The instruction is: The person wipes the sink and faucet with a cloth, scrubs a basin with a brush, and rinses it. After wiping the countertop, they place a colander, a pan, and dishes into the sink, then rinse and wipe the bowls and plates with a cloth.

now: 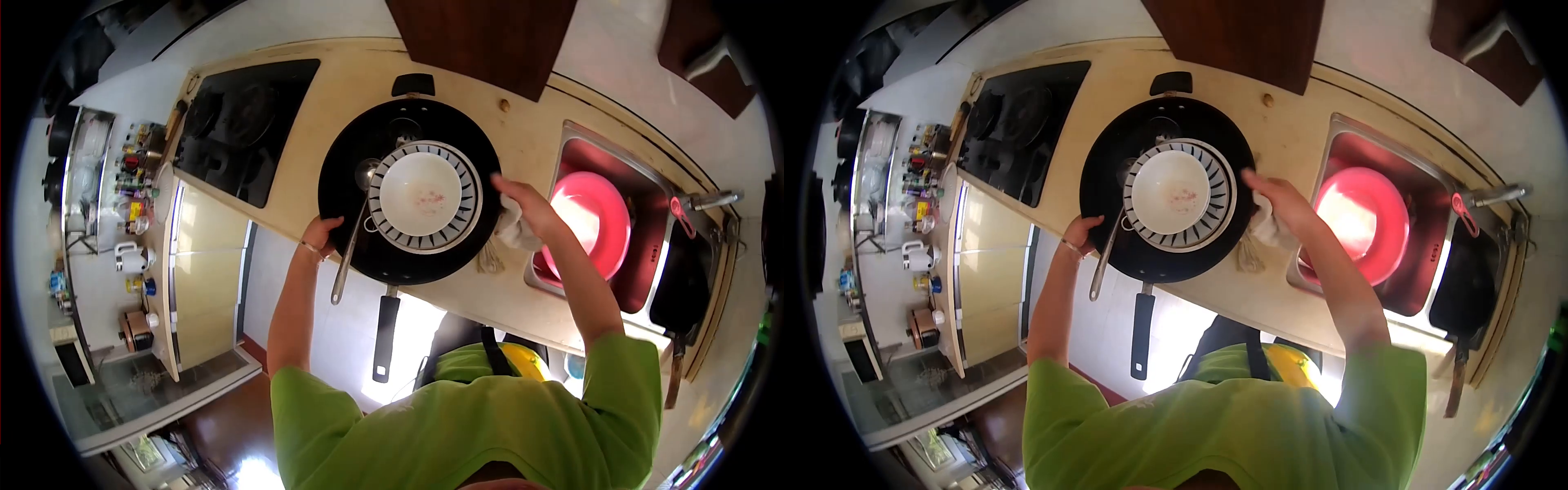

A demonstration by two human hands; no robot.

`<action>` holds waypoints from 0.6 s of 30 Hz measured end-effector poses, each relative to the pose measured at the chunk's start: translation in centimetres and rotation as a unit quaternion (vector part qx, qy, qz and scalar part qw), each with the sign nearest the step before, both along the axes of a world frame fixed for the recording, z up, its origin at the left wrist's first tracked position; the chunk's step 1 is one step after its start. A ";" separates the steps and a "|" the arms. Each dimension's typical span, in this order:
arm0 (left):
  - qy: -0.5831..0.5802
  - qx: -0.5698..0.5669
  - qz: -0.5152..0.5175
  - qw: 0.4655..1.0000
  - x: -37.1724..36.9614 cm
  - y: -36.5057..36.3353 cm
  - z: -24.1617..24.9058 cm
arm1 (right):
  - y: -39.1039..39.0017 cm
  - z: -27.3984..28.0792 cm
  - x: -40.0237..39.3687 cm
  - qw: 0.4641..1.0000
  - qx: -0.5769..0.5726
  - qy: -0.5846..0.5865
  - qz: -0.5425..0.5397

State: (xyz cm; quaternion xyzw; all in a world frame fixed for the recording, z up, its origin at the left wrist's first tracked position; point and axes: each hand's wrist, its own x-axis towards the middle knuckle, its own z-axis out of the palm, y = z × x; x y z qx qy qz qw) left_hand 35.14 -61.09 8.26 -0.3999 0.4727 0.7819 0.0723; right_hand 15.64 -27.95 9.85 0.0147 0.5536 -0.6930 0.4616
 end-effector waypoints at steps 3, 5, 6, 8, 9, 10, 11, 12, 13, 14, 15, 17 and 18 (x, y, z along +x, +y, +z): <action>-0.013 -0.120 -0.008 0.993 0.1 0.2 0.0 | -0.3 -3.8 -1.3 0.983 0.096 0.118 0.103; 0.028 -0.109 -0.007 0.994 0.1 -0.1 -0.3 | 0.4 -1.5 -0.9 0.931 0.179 0.289 0.136; 0.028 -0.134 0.022 0.990 0.1 -0.1 -0.7 | 0.2 1.2 -0.6 0.883 0.209 0.393 0.148; 0.044 -0.161 0.020 0.986 0.1 -0.4 -0.4 | 0.1 -0.2 -0.8 0.901 0.251 0.328 0.134; 0.063 -0.165 0.010 0.984 0.0 -0.9 -0.5 | 0.2 -0.1 -0.7 0.902 0.259 0.329 0.106; 0.078 -0.170 0.005 0.982 -0.1 -1.2 -0.7 | 0.7 -0.3 -0.3 0.903 0.264 0.328 0.085; 0.084 -0.176 -0.015 0.981 -0.5 -1.2 0.2 | 1.4 0.3 -0.1 0.905 0.267 0.321 0.082; 0.091 -0.183 -0.034 0.978 -0.5 -1.2 1.6 | 1.9 1.2 0.3 0.914 0.249 0.311 0.079; 0.093 -0.200 -0.033 0.975 -0.8 -0.1 3.5 | 2.5 2.1 0.7 0.923 0.229 0.300 0.074; 0.099 -0.218 -0.031 0.970 -1.4 0.9 5.6 | 3.3 2.8 1.2 0.925 0.227 0.296 0.068; 0.092 -0.209 -0.039 0.973 -1.8 1.2 7.2 | 4.0 3.6 1.8 0.930 0.228 0.284 0.048; 0.105 -0.218 -0.072 0.968 -3.0 2.6 10.0 | 5.5 5.1 3.5 0.937 0.217 0.273 -0.030; 0.117 -0.225 -0.099 0.962 -3.8 3.7 11.3 | 6.7 5.3 4.2 0.937 0.215 0.272 -0.032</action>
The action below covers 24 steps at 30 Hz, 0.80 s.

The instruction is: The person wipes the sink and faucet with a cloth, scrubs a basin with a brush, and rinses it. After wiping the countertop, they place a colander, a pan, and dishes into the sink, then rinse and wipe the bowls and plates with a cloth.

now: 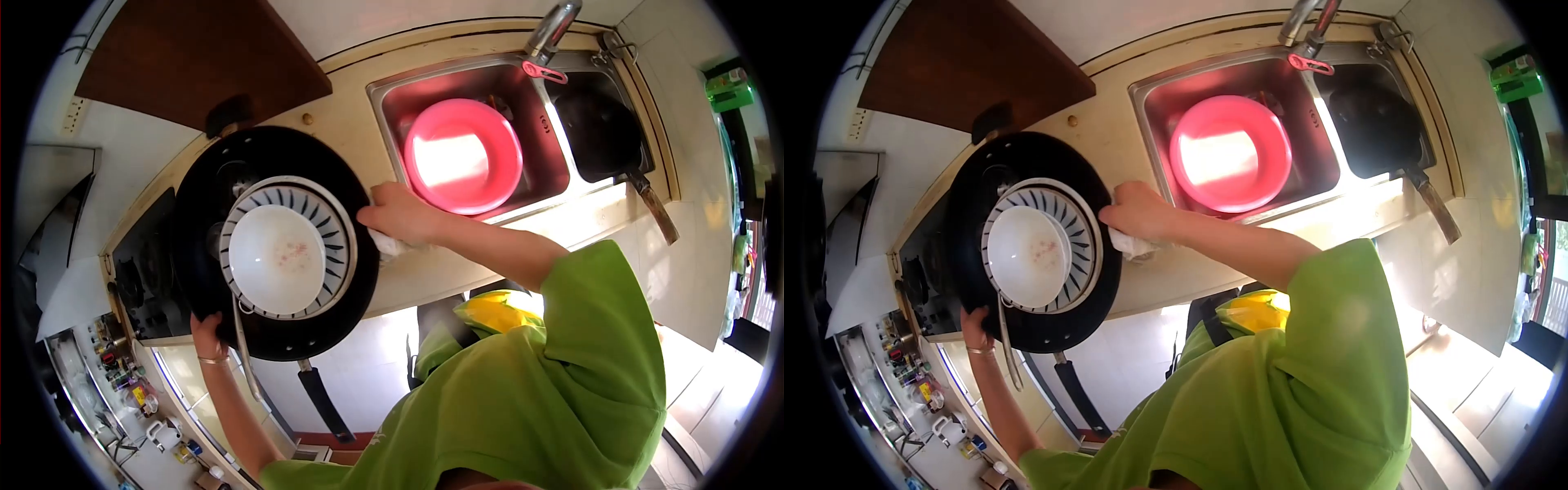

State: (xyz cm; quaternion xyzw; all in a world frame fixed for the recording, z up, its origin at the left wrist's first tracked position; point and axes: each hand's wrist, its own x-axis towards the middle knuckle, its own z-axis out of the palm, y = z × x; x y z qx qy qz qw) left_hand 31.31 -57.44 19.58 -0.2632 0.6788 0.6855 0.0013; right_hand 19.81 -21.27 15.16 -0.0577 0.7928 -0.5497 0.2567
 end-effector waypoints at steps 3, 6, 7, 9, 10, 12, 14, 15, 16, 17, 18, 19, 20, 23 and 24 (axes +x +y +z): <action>-0.008 0.003 -0.024 1.000 -2.5 4.9 2.7 | 3.9 0.3 2.1 0.997 -0.020 -0.061 -0.033; -0.036 -0.002 -0.082 0.996 -4.9 7.8 1.8 | 8.3 0.0 4.0 0.990 -0.040 -0.087 -0.107; -0.060 0.003 -0.096 0.994 -5.8 8.6 0.9 | 10.0 0.0 4.5 0.987 -0.033 -0.103 -0.122; -0.054 0.010 -0.138 0.989 -7.7 12.0 -0.8 | 13.4 -0.9 5.3 0.982 -0.030 -0.116 -0.148; -0.049 -0.001 -0.155 0.987 -8.6 14.4 -1.0 | 14.8 -2.2 5.7 0.980 -0.032 -0.115 -0.159; -0.069 0.029 -0.198 0.977 -10.3 16.7 -3.7 | 17.6 -3.5 6.3 0.978 -0.050 -0.109 -0.169; -0.105 0.043 -0.193 0.975 -11.6 18.6 -5.7 | 19.0 -4.7 6.7 0.964 -0.035 -0.132 -0.227; -0.102 0.032 -0.213 0.971 -12.4 20.0 -6.7 | 20.4 -5.9 6.6 0.966 -0.052 -0.121 -0.222; -0.102 0.022 -0.232 0.967 -12.9 20.9 -7.8 | 21.5 -5.3 6.5 0.961 -0.071 -0.140 -0.230; -0.095 0.032 -0.263 0.959 -13.6 21.6 -8.8 | 22.3 -5.7 6.4 0.960 -0.070 -0.139 -0.235; -0.076 0.037 -0.287 0.954 -13.9 22.3 -9.7 | 23.1 -6.1 6.3 0.958 -0.069 -0.137 -0.240; -0.095 0.051 -0.283 0.953 -13.9 22.9 -10.1 | 23.7 -5.8 6.2 0.950 -0.100 -0.162 -0.249; -0.113 0.066 -0.279 0.951 -13.9 23.4 -10.6 | 24.3 -4.5 5.7 0.958 -0.010 -0.163 -0.234; -0.105 0.089 -0.254 0.957 -12.9 23.7 -11.3 | 25.6 -6.0 5.1 0.962 -0.020 -0.174 -0.210; -0.108 0.088 -0.251 0.958 -12.8 23.9 -11.3 | 26.2 -7.6 4.8 0.964 -0.023 -0.187 -0.187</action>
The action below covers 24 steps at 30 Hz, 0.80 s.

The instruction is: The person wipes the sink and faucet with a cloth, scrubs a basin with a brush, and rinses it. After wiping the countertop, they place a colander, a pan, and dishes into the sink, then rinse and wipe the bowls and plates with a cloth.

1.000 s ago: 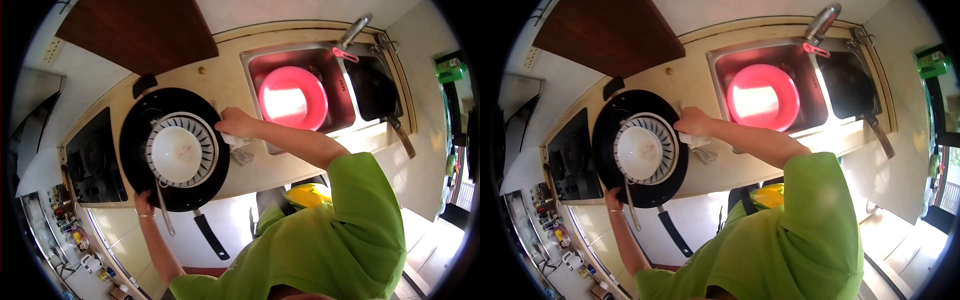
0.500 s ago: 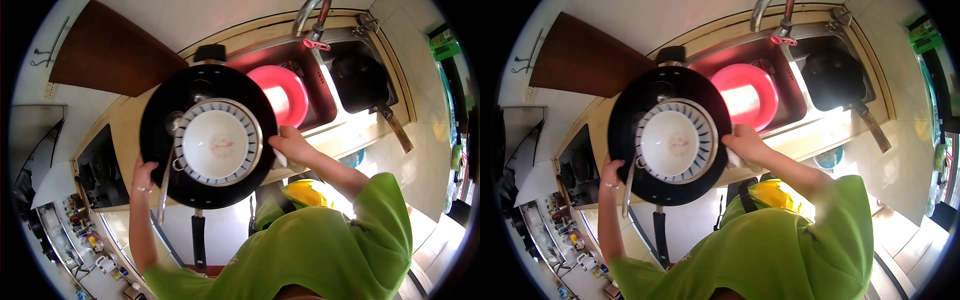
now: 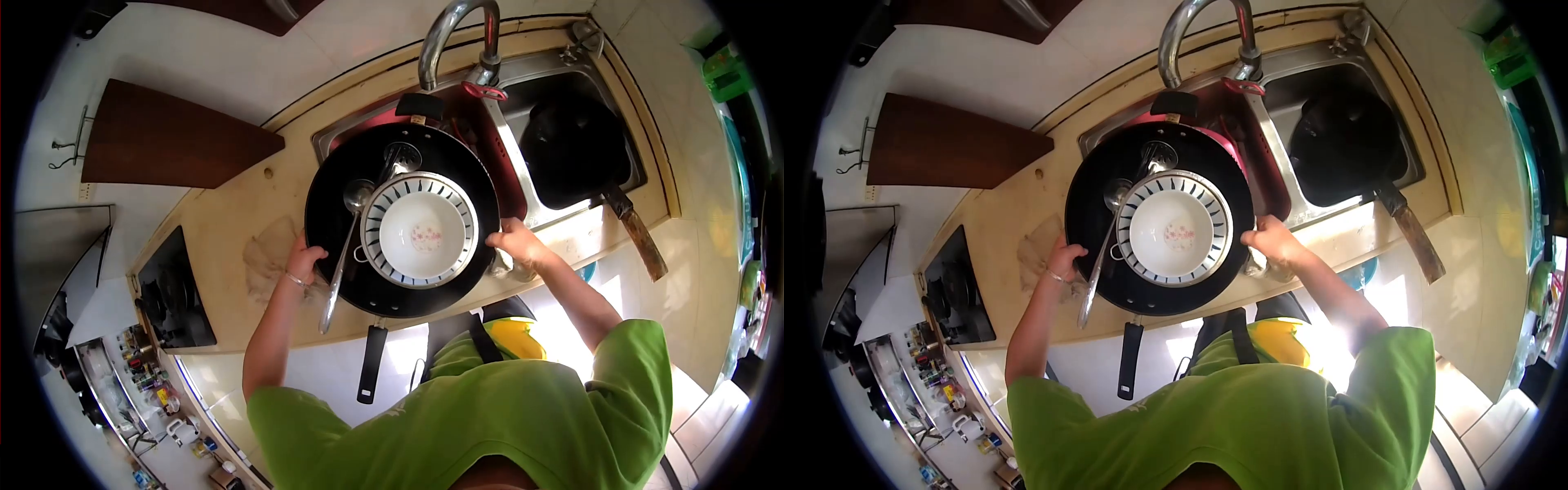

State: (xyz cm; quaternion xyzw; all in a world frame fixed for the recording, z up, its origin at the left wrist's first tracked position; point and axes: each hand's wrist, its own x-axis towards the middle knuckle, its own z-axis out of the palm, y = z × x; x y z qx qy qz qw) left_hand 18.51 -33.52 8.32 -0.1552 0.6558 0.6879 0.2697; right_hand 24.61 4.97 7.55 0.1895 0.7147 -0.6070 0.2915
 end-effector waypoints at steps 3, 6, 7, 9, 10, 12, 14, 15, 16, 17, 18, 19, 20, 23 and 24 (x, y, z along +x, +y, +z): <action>0.005 -0.006 0.043 0.999 1.4 1.0 0.8 | 1.7 -3.8 0.3 1.000 0.004 -0.013 0.026; 0.020 -0.015 0.048 0.999 1.6 1.0 0.8 | 1.3 -0.3 -1.2 0.995 -0.082 -0.010 0.049; 0.022 -0.012 0.049 0.998 1.9 0.8 0.6 | 1.7 -0.3 -1.6 0.989 -0.129 -0.026 0.062; 0.023 -0.002 0.055 0.998 2.5 0.7 0.4 | 2.8 -0.7 -2.2 0.970 -0.221 -0.088 0.041; 0.023 -0.005 0.066 0.998 2.6 0.7 0.4 | 3.4 -1.0 -2.5 0.955 -0.267 -0.131 0.008; 0.034 0.001 0.088 0.995 3.0 0.4 0.4 | 3.7 -1.8 -4.1 0.871 -0.415 -0.252 -0.072; 0.031 -0.019 0.087 0.996 3.3 0.2 0.4 | 4.8 -5.8 -5.6 0.943 -0.291 -0.113 -0.110; 0.037 -0.029 0.096 0.994 3.5 0.0 0.3 | 4.2 -8.1 -6.0 0.985 -0.151 -0.069 -0.042; 0.046 -0.034 0.095 0.994 3.0 0.1 0.0 | 3.9 -10.1 -6.3 1.000 -0.002 -0.021 0.020; 0.047 -0.026 0.075 0.996 2.6 0.2 -0.1 | 3.0 -12.4 -6.6 0.991 0.110 -0.002 0.072; 0.039 -0.026 0.077 0.996 2.8 0.0 0.0 | 1.7 -14.2 -7.0 0.982 0.164 -0.009 0.095; 0.029 -0.027 0.080 0.996 2.9 -0.2 0.0 | 0.4 -15.8 -7.5 0.974 0.197 -0.026 0.107; 0.031 -0.021 0.076 0.996 3.0 -0.5 -0.1 | -0.6 -16.9 -7.9 0.970 0.215 -0.044 0.104; 0.035 -0.009 0.063 0.997 2.6 -0.2 -0.1 | -2.1 -19.2 -8.5 0.968 0.223 -0.102 0.061; 0.034 -0.008 0.071 0.997 2.5 -0.2 0.0 | -2.0 -19.8 -8.6 0.967 0.222 -0.118 0.040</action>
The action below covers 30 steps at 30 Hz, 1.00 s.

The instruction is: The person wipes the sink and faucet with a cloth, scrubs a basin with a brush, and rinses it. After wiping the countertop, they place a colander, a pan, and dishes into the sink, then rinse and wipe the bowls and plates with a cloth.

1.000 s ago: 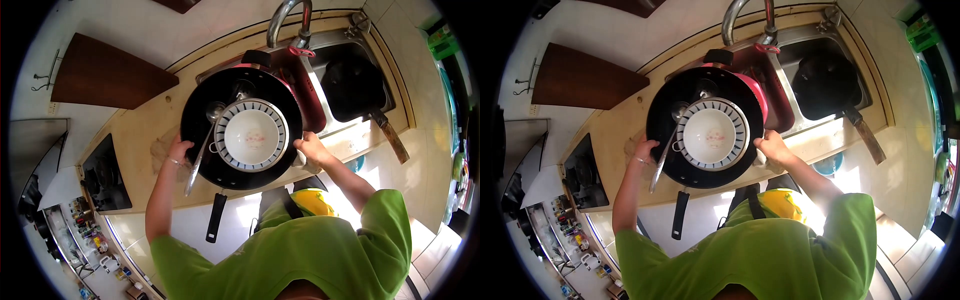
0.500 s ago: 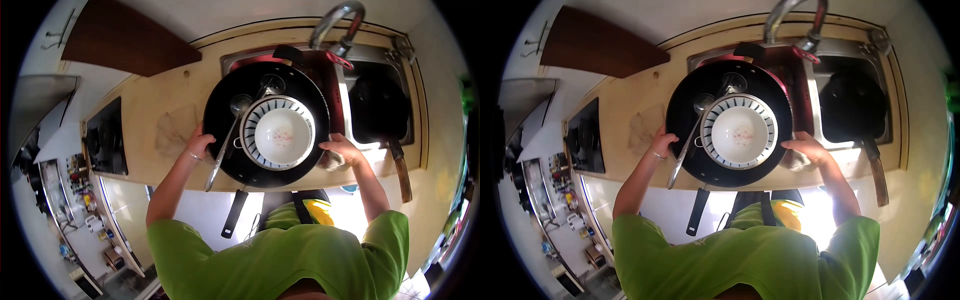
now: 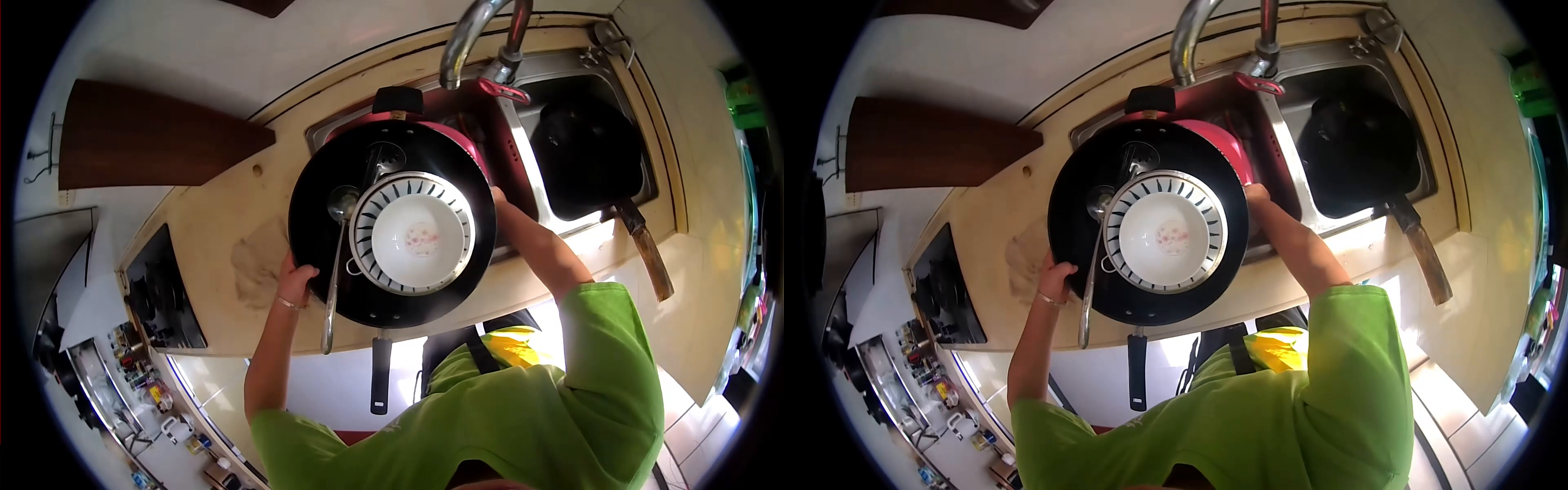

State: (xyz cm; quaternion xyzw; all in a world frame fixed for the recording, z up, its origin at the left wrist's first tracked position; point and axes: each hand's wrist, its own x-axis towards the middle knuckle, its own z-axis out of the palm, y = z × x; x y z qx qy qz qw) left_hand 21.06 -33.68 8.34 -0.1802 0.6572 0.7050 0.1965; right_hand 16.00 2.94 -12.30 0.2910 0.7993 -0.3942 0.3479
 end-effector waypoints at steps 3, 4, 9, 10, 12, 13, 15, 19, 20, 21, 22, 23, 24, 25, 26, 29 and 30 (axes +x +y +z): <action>0.000 0.007 -0.020 1.000 -0.4 -0.2 -0.2 | 1.1 -1.3 0.1 0.995 -0.021 -0.006 -0.098; -0.007 0.007 -0.024 1.000 -0.5 -0.2 -0.1 | 1.8 -1.6 0.3 0.989 -0.041 0.001 -0.141; -0.028 -0.008 -0.022 0.999 -1.6 0.3 0.1 | 2.9 -2.0 0.4 0.965 -0.048 0.062 -0.251; -0.018 -0.008 -0.027 0.999 -1.9 0.3 0.0 | 3.1 -1.0 0.2 0.982 0.003 0.070 -0.178; -0.019 -0.010 -0.040 0.999 -2.4 0.5 0.1 | 3.3 5.3 0.6 0.983 0.012 0.120 -0.138; -0.017 -0.012 -0.052 0.998 -2.9 0.6 0.1 | 3.0 10.8 1.2 0.971 -0.029 0.165 -0.173; -0.033 -0.010 -0.052 0.998 -3.7 0.8 -0.1 | 3.3 14.8 1.9 0.828 -0.450 0.218 -0.254; -0.034 -0.023 -0.101 0.994 -6.3 0.8 -0.8 | 3.8 19.5 1.8 0.886 -0.433 0.083 -0.142; -0.033 -0.025 -0.099 0.994 -6.8 1.0 -1.1 | 4.1 18.3 1.9 0.886 -0.434 0.083 -0.139; -0.032 -0.024 -0.106 0.994 -7.4 1.4 -1.6 | 4.7 16.1 2.0 0.901 -0.409 0.105 -0.102; -0.029 -0.025 -0.114 0.993 -8.2 1.8 -2.1 | 5.0 14.7 1.8 0.913 -0.383 0.128 -0.065; -0.024 -0.037 -0.117 0.992 -8.7 2.0 -2.7 | 4.7 14.6 1.8 0.911 -0.378 0.131 -0.101; -0.023 -0.039 -0.115 0.992 -9.2 2.3 -3.2 | 4.8 14.5 1.8 0.910 -0.380 0.131 -0.099; -0.013 -0.071 -0.110 0.991 -9.8 2.8 -3.4 | 4.8 14.4 1.7 0.919 -0.355 0.140 -0.096; -0.006 -0.103 -0.103 0.989 -10.0 3.3 -3.7 | 4.7 14.3 1.8 0.928 -0.331 0.145 -0.093; -0.016 -0.177 -0.113 0.978 -11.3 4.1 -4.6 | 4.7 14.3 1.9 0.943 -0.274 0.157 -0.104; -0.019 -0.177 -0.109 0.978 -11.5 4.2 -5.2 | 4.6 14.0 2.1 0.944 -0.276 0.154 -0.100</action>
